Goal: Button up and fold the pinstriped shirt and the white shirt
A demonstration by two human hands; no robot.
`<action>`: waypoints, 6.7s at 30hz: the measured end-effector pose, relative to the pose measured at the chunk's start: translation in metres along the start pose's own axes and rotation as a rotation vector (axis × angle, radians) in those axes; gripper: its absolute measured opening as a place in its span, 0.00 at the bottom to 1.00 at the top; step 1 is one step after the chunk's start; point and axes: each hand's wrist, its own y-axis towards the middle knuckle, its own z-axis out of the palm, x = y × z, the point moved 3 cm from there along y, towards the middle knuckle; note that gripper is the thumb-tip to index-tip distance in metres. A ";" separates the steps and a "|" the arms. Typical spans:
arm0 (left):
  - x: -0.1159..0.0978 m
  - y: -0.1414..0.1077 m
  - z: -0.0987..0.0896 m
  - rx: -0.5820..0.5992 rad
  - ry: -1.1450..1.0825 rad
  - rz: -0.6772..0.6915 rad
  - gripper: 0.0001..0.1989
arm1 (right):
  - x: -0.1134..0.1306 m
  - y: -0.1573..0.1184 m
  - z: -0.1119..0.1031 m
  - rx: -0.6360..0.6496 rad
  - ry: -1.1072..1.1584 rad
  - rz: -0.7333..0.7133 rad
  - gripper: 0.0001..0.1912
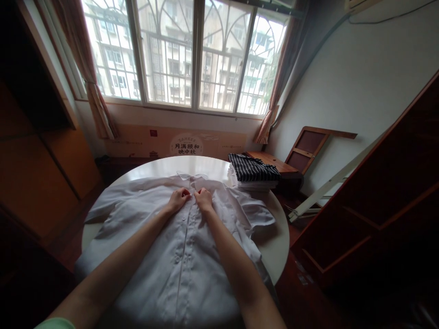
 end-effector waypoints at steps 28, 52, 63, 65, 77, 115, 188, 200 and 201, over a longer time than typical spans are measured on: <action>0.004 0.000 0.006 -0.005 -0.132 -0.001 0.07 | -0.002 0.001 0.008 0.072 0.243 -0.054 0.03; 0.006 0.002 0.007 -0.006 -0.149 0.039 0.10 | -0.009 0.001 -0.003 0.009 0.100 -0.126 0.14; 0.007 0.001 0.008 0.015 -0.233 0.006 0.10 | -0.018 0.002 0.003 0.238 0.450 -0.023 0.09; 0.006 0.000 0.008 0.017 -0.233 0.012 0.11 | -0.017 0.000 0.001 0.286 0.503 0.002 0.07; 0.000 -0.002 0.007 0.049 -0.128 0.061 0.11 | -0.015 0.000 0.000 0.286 0.439 -0.001 0.14; 0.001 -0.007 -0.007 0.019 -0.343 -0.010 0.04 | -0.020 0.005 0.016 0.284 0.651 -0.133 0.08; -0.003 0.002 0.016 -0.220 -0.620 -0.265 0.08 | -0.016 0.008 0.020 0.200 0.828 -0.006 0.13; -0.008 -0.002 0.015 -0.256 -0.470 -0.206 0.07 | -0.017 0.009 0.022 0.175 0.833 0.005 0.13; -0.008 -0.003 0.014 -0.258 -0.457 -0.207 0.07 | -0.017 0.009 0.022 0.178 0.838 0.007 0.13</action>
